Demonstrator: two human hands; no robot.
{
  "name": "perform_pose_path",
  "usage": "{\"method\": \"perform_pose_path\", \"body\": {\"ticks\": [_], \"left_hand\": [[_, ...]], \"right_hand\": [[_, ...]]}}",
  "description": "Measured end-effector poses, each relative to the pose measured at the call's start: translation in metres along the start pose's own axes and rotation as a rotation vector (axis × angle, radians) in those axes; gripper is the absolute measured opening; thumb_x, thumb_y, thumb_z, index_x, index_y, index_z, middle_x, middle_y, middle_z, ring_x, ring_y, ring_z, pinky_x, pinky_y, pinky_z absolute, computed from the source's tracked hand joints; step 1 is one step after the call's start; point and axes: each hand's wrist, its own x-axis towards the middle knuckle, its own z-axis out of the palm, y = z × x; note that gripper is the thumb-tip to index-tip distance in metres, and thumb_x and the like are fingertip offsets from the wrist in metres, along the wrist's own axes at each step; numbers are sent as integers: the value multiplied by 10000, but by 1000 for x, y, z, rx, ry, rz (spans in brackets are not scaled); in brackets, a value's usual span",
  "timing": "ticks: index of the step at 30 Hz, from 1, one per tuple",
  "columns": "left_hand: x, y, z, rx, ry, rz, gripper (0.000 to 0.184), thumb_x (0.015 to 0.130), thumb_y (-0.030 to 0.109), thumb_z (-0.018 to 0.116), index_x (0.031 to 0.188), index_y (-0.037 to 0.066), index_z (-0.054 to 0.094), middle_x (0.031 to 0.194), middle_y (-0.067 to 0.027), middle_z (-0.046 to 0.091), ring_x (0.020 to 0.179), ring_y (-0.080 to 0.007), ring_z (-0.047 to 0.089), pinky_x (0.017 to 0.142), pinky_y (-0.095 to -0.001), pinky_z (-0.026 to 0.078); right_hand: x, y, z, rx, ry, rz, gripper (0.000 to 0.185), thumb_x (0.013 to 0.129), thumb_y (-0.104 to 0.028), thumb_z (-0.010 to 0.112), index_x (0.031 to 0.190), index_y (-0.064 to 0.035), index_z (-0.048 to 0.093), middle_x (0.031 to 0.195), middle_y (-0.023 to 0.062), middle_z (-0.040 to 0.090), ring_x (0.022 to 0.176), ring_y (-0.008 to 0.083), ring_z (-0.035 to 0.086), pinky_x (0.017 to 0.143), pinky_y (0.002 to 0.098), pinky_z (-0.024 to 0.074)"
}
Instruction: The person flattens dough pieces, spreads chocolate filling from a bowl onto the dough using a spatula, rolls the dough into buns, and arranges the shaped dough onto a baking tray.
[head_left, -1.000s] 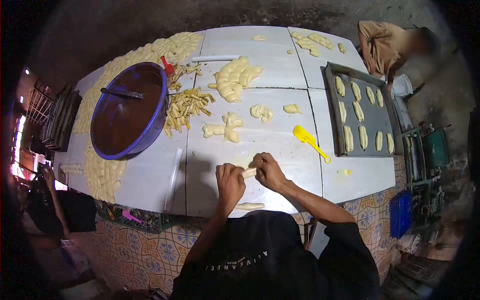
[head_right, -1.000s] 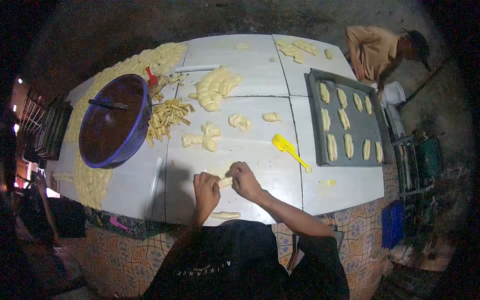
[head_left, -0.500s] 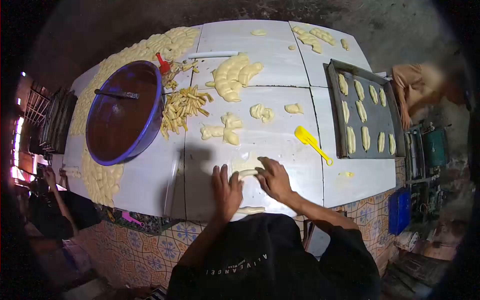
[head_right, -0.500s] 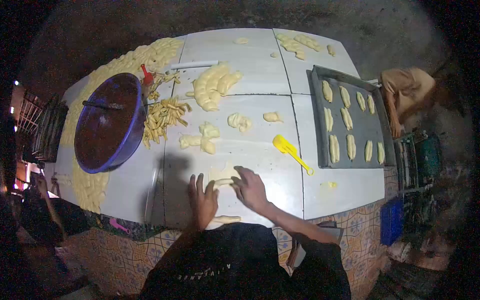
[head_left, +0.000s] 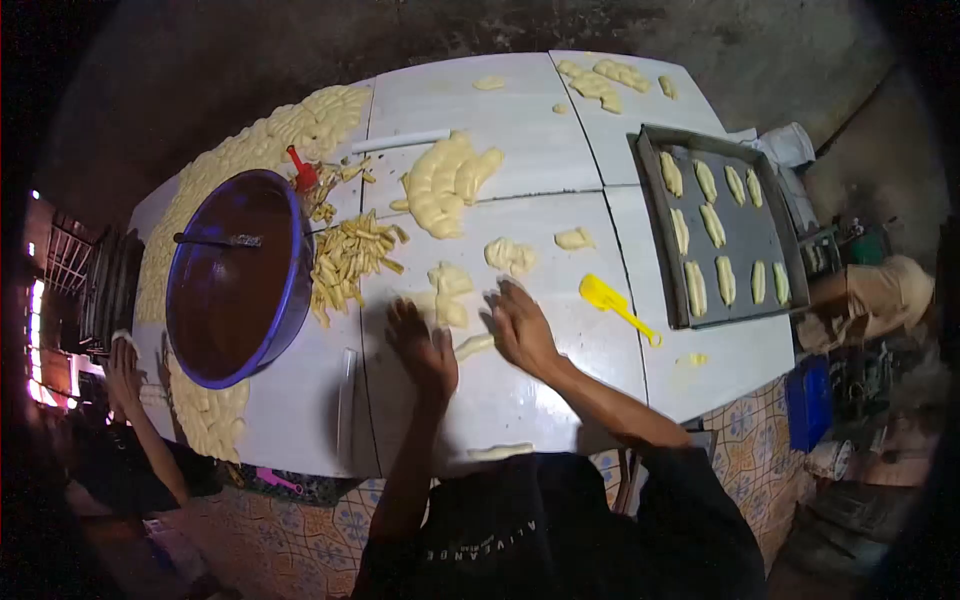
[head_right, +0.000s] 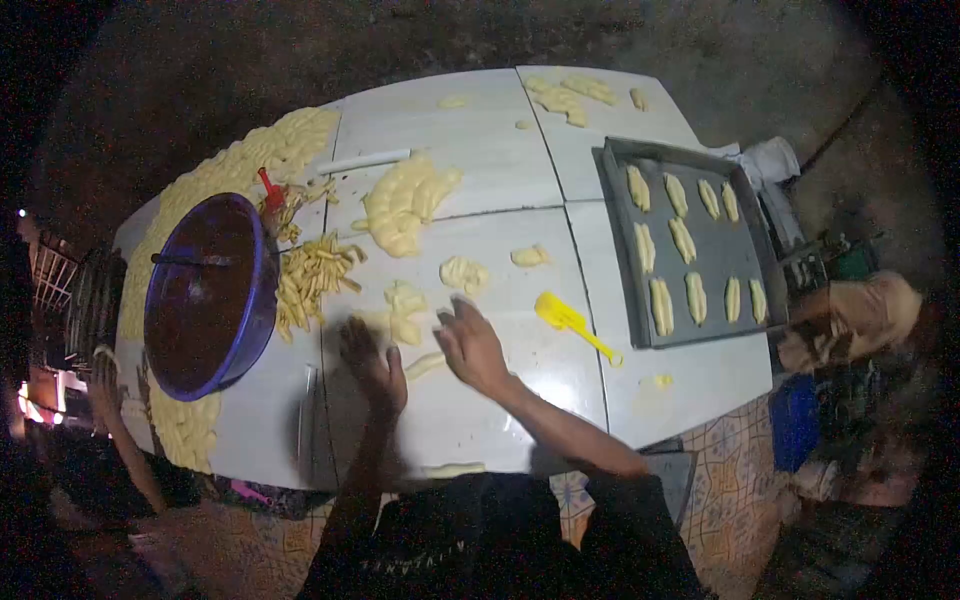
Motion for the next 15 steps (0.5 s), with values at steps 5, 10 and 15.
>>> {"method": "perform_pose_path", "body": {"ticks": [5, 10, 15], "left_hand": [[-39, 13, -28, -358, -392, 134, 616, 882, -16, 669, 1457, -36, 450, 1287, -211, 604, 1170, -392, 551, 1028, -478, 445], [-28, 0, -14, -612, -481, -157, 611, 846, -61, 688, 1428, 32, 527, 1055, -184, 698, 1012, -349, 655, 851, -422, 543], [-61, 8, -90, -787, -711, -175, 445, 866, 6, 662, 1309, 21, 620, 1188, -203, 697, 1097, -376, 647, 925, -442, 529]], "right_hand": [[-39, -17, -6, 141, -102, 2, 340, 947, -125, 648, 1262, 3, 655, 1243, 217, 661, 1199, 373, 591, 990, 437, 509], [-31, -6, -2, 450, -206, 310, 257, 974, -45, 620, 1217, 12, 684, 936, 83, 658, 796, 163, 609, 695, 303, 512], [-78, -50, -68, 573, -536, 340, 347, 932, -20, 614, 1277, -22, 650, 1327, 174, 662, 1133, 309, 685, 956, 383, 556]]}}
